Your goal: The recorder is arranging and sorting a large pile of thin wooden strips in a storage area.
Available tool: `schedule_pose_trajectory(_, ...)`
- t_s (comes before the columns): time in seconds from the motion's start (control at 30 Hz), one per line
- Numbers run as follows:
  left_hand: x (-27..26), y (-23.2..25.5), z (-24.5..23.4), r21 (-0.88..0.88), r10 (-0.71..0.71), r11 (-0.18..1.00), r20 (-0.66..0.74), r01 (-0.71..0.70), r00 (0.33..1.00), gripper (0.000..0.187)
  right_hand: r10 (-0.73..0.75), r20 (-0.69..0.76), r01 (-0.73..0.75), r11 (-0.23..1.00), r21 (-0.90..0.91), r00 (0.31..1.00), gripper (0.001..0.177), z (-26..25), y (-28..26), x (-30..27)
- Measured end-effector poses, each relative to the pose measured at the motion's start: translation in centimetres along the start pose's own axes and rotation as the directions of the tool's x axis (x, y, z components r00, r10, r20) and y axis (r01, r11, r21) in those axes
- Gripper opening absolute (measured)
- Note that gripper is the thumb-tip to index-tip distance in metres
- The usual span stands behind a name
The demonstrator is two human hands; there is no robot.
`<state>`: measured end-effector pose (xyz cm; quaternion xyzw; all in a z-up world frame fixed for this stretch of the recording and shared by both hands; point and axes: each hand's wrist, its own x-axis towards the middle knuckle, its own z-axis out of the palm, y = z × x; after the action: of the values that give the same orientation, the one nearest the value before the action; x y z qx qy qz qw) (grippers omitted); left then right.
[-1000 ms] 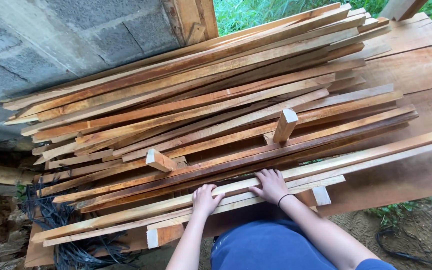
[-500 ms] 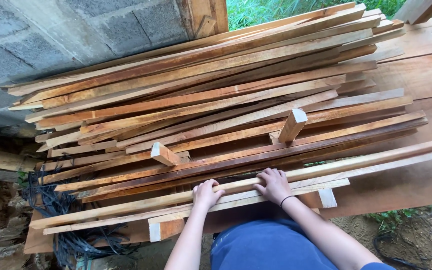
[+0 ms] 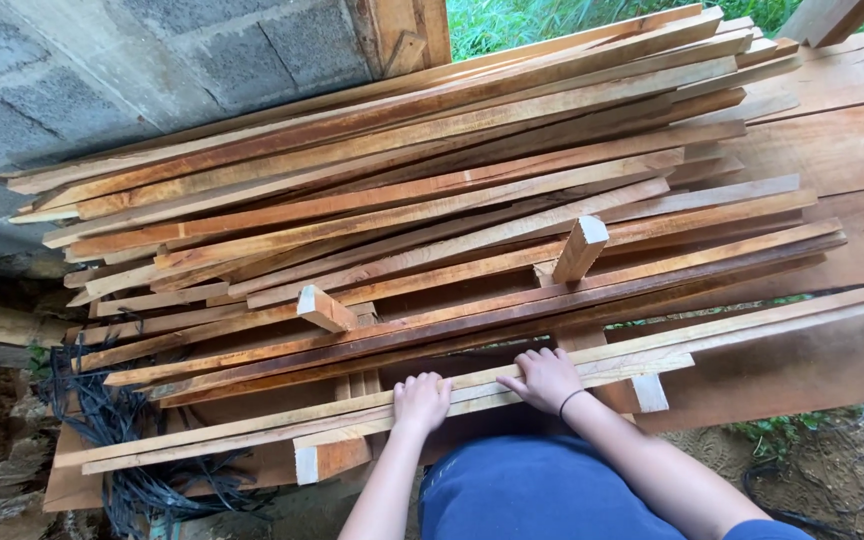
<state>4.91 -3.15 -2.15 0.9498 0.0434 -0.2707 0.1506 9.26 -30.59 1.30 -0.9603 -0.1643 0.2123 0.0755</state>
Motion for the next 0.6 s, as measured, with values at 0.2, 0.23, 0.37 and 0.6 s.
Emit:
schedule_pose_trajectory(0.2, 0.7, 0.1, 0.6, 0.055, 0.009, 0.998, -0.023, -0.008, 1.0, 0.048, 0.013, 0.097, -0.012, 1.0, -0.015, 0.995, 0.067, -0.1, 0.4, 1.0)
schedule_pose_trajectory(0.23, 0.4, 0.0, 0.7, 0.053, 0.008, 0.999, -0.023, -0.007, 1.0, 0.048, 0.012, 0.098, -0.011, 1.0, -0.017, 0.995, 0.067, 0.0, 0.3, 0.7)
schedule_pose_trajectory(0.37, 0.3, 0.1, 0.1, 0.043, 0.011, 0.999, 0.016, -0.012, 1.0, 0.048, 0.015, 0.12, -0.015, 1.0, 0.001, 0.993, 0.068, -0.4, 0.1, 0.6)
schedule_pose_trajectory(0.6, -0.5, 0.1, 0.5, 0.081, 0.046, 0.996, -0.064, -0.041, 0.997, 0.056, 0.013, 0.085, -0.011, 1.0, -0.022, 0.996, 0.066, -0.1, 0.0, 0.2)
